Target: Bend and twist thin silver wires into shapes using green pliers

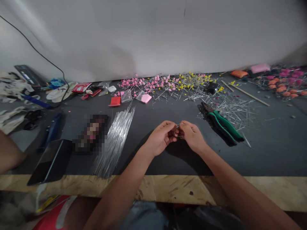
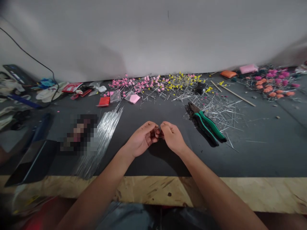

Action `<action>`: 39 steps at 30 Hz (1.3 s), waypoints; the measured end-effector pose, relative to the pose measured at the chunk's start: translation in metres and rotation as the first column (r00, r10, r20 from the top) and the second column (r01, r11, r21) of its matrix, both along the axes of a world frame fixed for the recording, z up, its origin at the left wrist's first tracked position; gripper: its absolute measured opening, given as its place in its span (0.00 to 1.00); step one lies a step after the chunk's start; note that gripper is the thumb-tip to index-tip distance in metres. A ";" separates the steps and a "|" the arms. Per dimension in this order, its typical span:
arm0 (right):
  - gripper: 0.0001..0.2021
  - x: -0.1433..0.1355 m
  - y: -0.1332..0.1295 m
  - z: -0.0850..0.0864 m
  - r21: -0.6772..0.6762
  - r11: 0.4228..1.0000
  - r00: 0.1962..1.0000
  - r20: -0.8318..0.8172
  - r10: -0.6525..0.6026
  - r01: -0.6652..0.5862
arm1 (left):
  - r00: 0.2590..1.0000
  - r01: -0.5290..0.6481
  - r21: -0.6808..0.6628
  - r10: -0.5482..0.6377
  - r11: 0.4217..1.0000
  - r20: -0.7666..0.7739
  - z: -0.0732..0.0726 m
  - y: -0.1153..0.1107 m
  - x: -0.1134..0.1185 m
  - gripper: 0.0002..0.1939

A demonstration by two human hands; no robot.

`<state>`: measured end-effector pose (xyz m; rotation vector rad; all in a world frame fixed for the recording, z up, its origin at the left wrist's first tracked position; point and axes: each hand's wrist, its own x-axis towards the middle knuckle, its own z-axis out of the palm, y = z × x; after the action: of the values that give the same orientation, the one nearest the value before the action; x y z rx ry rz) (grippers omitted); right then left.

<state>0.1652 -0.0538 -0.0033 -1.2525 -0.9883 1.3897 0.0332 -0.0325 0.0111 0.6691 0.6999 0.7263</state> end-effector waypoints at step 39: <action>0.13 -0.001 0.005 0.008 -0.168 0.986 0.912 -0.403 -0.075 0.007 | 0.897 -0.018 0.619 0.286 0.786 -0.338 -0.004 -0.003 0.004 0.15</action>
<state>0.1641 -0.0484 0.0043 -1.0299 -0.5640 1.6413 0.0369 -0.0357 0.0076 1.4035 0.9311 0.9898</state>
